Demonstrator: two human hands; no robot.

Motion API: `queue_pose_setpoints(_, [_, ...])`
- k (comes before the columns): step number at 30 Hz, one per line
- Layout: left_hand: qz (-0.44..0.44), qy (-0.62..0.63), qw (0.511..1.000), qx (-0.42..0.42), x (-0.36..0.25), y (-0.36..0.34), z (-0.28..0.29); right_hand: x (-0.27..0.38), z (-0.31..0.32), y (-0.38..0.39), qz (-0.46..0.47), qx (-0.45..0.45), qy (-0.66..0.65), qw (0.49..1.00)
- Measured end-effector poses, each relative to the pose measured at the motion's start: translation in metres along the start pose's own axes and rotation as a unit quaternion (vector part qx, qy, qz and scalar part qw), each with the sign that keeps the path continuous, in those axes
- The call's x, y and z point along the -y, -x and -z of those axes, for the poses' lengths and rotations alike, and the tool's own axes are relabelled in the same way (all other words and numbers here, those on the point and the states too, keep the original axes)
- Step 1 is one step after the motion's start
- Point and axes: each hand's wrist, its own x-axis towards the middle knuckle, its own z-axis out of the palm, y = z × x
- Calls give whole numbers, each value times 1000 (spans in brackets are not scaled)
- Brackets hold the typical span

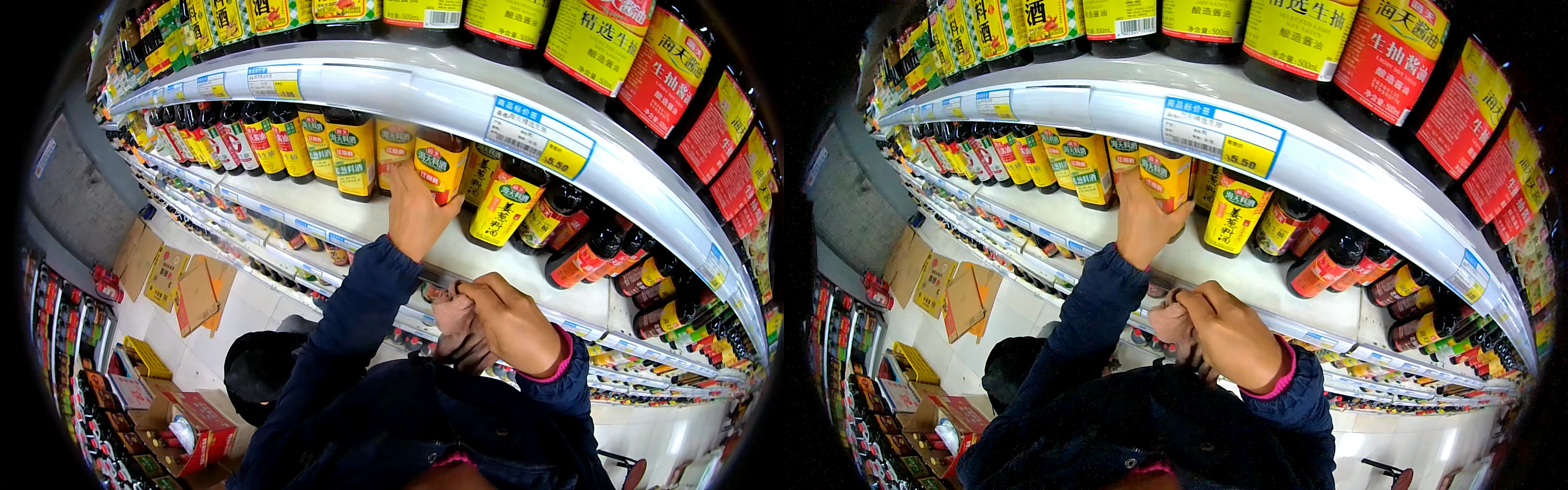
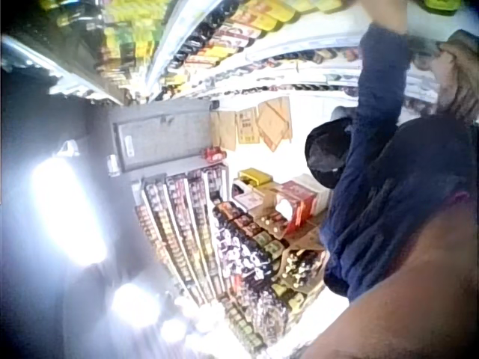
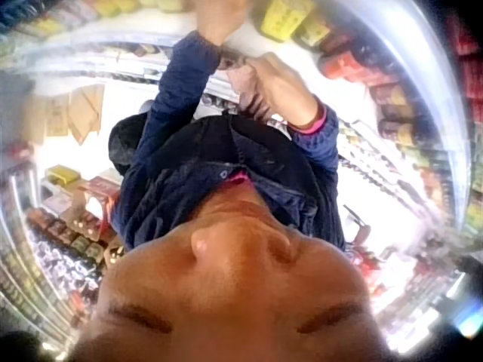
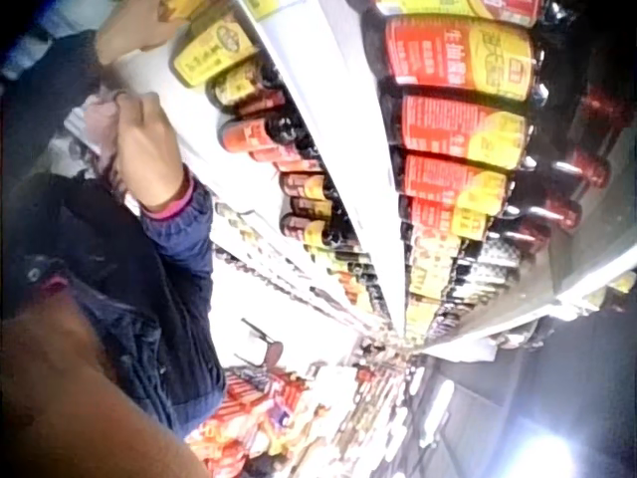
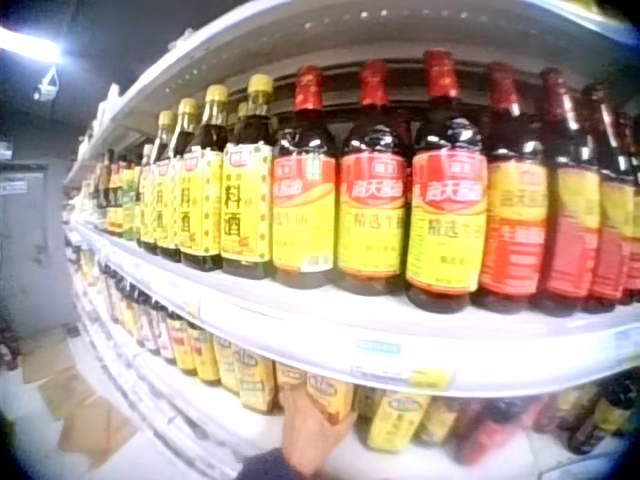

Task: The person wipes the labels and bottles on a supermarket shelf using a cloth. They systematically move along the aisle, cleaning individual bottles and the shelf edges.

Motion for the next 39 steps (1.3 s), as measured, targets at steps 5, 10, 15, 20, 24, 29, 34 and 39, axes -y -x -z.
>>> queue_pose_setpoints(5, [18,-15,1000,-10,-8,0,-17,-8,4,15,7,0,-12,1000])
queue_pose_setpoints(10, [33,-15,999,10,-20,2,-17,-14,3,23,13,-9,-12,1000])
queue_pose_setpoints(15, [50,144,982,115,-8,4,-7,-21,3,25,14,-38,1,999])
queue_pose_setpoints(20, [84,167,970,157,-6,11,-1,-30,4,21,6,-71,9,997])
queue_pose_setpoints(24, [77,177,968,162,-8,13,-8,-31,0,23,-1,-60,-6,998])
queue_pose_setpoints(29, [-29,-1,997,65,-21,17,-4,-35,-4,30,-6,-67,2,998])
queue_pose_setpoints(34, [-38,105,988,107,-53,48,8,-39,-3,40,-6,-82,14,997])
queue_pose_setpoints(39, [-30,69,982,170,-58,60,-15,-38,1,45,6,-77,20,997])
